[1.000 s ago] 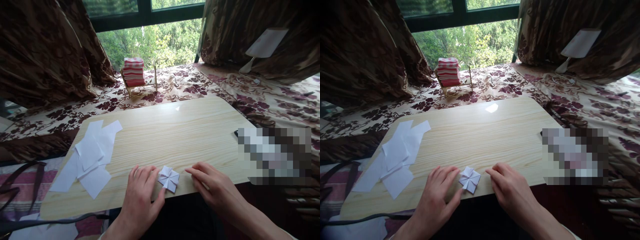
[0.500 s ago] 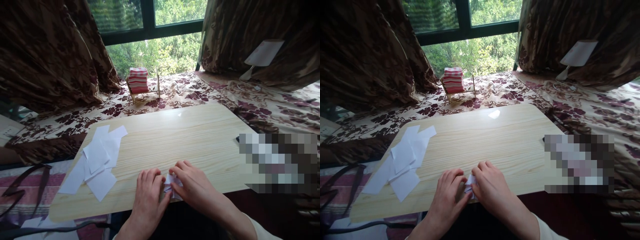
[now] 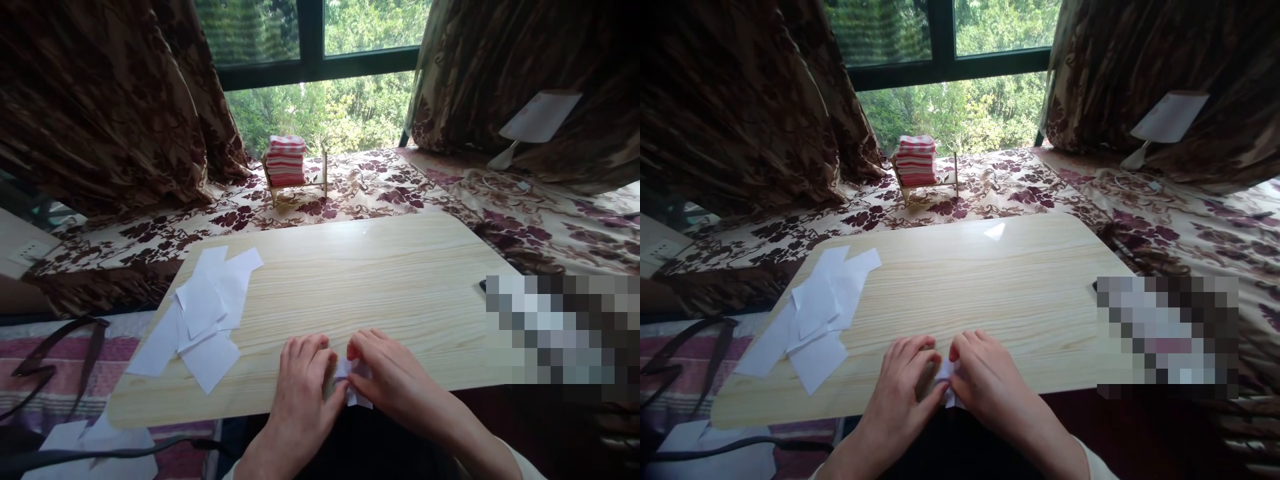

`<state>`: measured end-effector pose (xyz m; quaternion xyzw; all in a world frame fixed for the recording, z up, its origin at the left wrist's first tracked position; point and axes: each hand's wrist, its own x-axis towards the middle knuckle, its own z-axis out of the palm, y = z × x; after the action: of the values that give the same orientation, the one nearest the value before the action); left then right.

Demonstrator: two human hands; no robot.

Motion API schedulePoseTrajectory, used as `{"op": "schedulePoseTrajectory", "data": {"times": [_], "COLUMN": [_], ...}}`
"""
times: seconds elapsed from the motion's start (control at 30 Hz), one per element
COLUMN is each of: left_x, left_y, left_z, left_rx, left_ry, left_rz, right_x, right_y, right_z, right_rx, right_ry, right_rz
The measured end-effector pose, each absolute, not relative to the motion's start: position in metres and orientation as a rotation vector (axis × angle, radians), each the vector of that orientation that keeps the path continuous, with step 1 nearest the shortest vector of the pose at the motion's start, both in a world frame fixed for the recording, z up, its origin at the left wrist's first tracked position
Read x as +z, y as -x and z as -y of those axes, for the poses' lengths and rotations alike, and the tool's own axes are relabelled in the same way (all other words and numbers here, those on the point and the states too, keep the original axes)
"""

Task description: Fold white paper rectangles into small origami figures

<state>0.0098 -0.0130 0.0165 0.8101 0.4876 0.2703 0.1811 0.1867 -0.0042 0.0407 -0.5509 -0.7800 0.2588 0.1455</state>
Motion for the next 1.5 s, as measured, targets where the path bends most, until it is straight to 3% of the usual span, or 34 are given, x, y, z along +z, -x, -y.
{"op": "schedulePoseTrajectory", "data": {"times": [1.07, 1.5], "left_x": [0.009, 0.003], "left_y": [-0.003, -0.006], "left_z": [0.022, 0.030], "left_rx": [0.568, 0.650], "left_ry": [-2.375, -2.303], "left_rz": [-1.381, -1.344], "right_x": [0.043, 0.043], "right_y": [-0.187, -0.188], "right_z": [0.009, 0.016], "right_rx": [0.851, 0.882], "right_ry": [1.639, 1.635], "right_rz": [2.315, 2.342]}}
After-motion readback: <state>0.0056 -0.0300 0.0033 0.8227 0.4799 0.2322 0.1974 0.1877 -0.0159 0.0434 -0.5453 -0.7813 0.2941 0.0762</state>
